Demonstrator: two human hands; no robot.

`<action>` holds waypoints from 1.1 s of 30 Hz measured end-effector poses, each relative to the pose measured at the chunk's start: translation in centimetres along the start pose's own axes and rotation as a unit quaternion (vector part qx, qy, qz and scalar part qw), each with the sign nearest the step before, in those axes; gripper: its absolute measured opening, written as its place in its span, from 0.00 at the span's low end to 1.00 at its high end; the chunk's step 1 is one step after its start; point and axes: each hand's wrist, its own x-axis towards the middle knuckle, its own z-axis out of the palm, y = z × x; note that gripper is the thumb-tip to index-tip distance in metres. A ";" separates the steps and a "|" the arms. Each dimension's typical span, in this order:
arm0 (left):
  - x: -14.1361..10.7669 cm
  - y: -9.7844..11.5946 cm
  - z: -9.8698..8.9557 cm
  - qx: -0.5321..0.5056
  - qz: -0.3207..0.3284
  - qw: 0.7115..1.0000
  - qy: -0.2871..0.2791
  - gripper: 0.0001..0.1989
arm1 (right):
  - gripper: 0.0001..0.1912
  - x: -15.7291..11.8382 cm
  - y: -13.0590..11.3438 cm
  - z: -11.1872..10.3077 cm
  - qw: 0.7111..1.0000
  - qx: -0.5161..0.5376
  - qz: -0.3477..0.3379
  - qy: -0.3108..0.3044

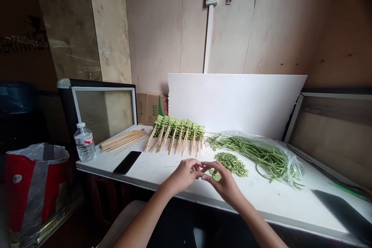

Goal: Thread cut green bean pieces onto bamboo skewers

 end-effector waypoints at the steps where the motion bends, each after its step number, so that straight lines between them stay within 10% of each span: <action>1: 0.0 0.1 0.1 -0.019 0.000 1.000 0.002 0.11 | 0.20 0.0 -0.1 -0.1 1.000 0.003 -0.010 0.013; 33: -0.4 0.4 0.8 0.081 0.066 0.994 -0.006 0.12 | 0.06 0.1 -0.3 -0.4 0.993 -0.079 -0.080 0.041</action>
